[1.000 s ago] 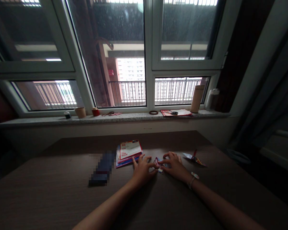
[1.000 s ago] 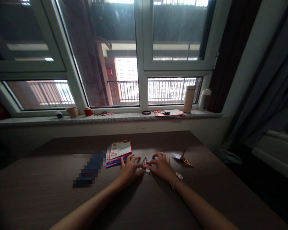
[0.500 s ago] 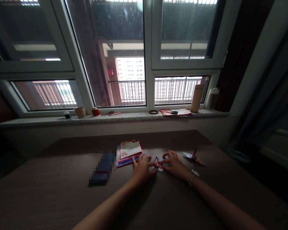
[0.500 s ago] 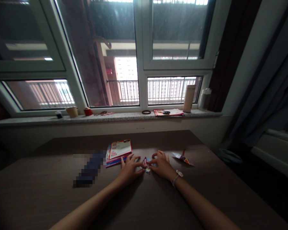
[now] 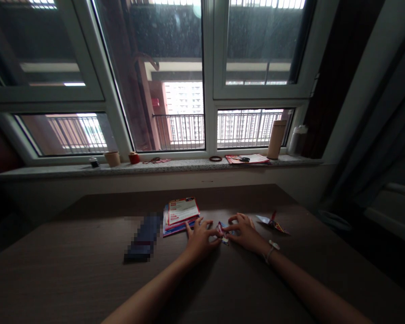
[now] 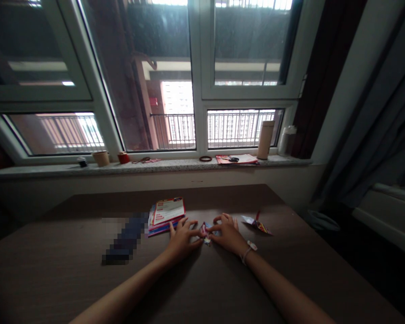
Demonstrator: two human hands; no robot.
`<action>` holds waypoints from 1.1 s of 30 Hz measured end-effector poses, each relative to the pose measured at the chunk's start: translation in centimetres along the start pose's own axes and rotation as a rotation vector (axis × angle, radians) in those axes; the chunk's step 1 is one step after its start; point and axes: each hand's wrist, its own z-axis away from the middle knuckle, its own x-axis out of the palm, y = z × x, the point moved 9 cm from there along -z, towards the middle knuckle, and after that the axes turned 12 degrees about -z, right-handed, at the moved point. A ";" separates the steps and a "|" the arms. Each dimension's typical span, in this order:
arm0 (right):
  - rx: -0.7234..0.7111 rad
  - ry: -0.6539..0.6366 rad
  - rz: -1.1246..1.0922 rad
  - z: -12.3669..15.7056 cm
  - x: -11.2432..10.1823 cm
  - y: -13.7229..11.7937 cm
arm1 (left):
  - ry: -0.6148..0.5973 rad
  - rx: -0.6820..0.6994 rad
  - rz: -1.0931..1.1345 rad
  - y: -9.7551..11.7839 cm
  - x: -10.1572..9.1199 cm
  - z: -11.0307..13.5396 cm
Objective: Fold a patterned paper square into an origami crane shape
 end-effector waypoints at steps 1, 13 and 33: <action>-0.001 0.003 0.000 0.0 0.0 0.0 | 0.001 0.000 0.001 0.0 0.0 0.0; -0.025 0.111 0.001 0.1 -0.5 0.0 | -0.021 0.006 0.012 0.1 -0.1 0.0; -0.017 0.093 -0.010 0.3 -0.4 0.2 | 0.010 0.005 -0.002 0.2 -0.3 0.0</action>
